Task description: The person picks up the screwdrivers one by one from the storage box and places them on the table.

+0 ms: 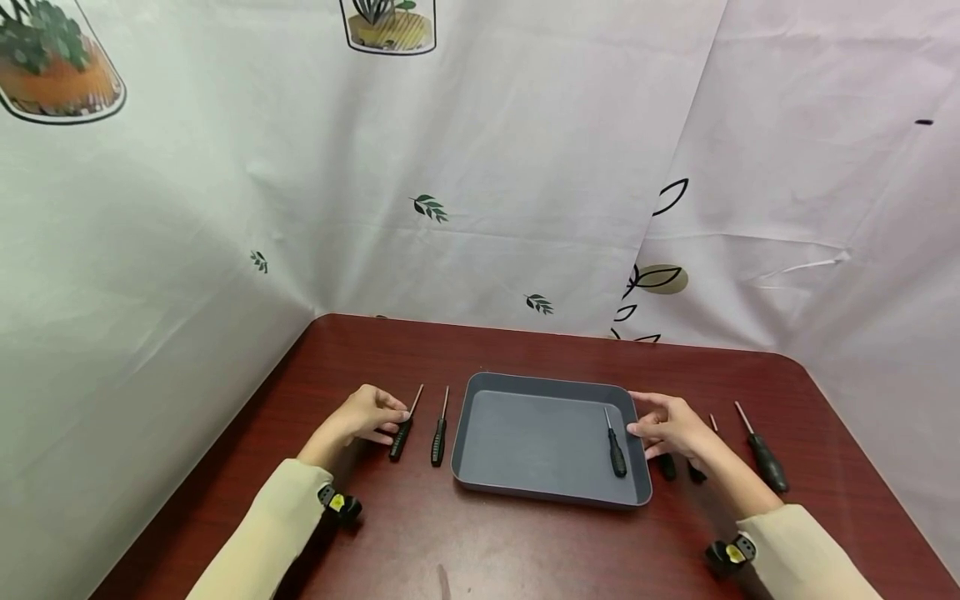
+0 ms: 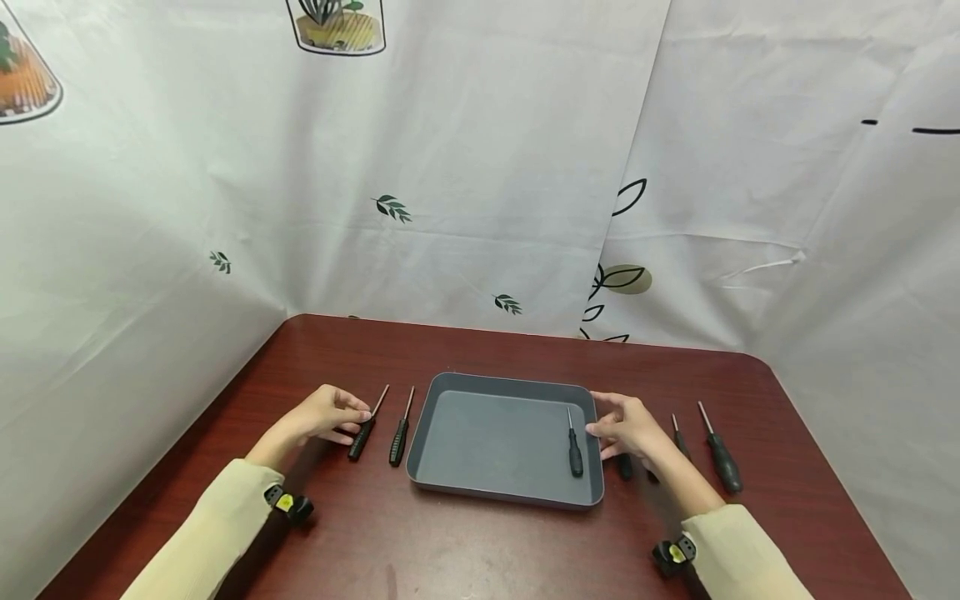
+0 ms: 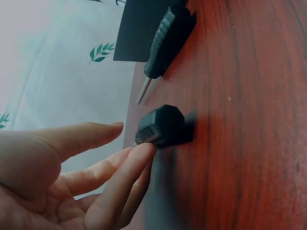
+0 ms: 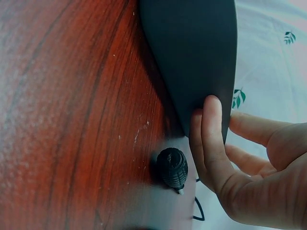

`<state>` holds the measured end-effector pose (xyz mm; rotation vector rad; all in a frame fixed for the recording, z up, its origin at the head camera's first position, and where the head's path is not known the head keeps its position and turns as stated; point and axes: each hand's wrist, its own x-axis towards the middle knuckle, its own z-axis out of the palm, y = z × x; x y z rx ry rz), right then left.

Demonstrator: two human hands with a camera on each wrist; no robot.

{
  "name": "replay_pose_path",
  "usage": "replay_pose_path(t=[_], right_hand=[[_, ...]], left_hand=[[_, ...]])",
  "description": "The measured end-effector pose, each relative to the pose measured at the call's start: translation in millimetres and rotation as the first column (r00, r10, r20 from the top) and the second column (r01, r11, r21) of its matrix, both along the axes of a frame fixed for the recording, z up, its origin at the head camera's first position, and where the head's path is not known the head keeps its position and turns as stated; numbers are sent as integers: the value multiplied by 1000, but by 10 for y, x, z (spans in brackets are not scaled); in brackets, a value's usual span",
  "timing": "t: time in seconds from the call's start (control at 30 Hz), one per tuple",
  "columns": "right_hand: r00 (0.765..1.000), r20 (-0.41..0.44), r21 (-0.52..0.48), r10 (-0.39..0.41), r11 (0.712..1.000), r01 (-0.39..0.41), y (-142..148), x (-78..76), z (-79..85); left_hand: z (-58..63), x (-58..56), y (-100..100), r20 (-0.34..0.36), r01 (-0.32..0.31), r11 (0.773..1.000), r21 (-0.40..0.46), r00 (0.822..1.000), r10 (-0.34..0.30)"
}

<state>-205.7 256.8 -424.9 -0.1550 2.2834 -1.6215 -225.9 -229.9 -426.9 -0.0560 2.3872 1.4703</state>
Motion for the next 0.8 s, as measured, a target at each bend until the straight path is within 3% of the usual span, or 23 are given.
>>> replay_pose_path(t=[0.4,0.8], right_hand=[[1000,-3,3,10,1000,-10,-8,3,3],[1000,-2,11,10,1000,-10,0,1,21]], left_hand=[[58,7,68,-58,-21,999,-31,998,19],[183,-32,303,-73,53,996,73,996,-48]])
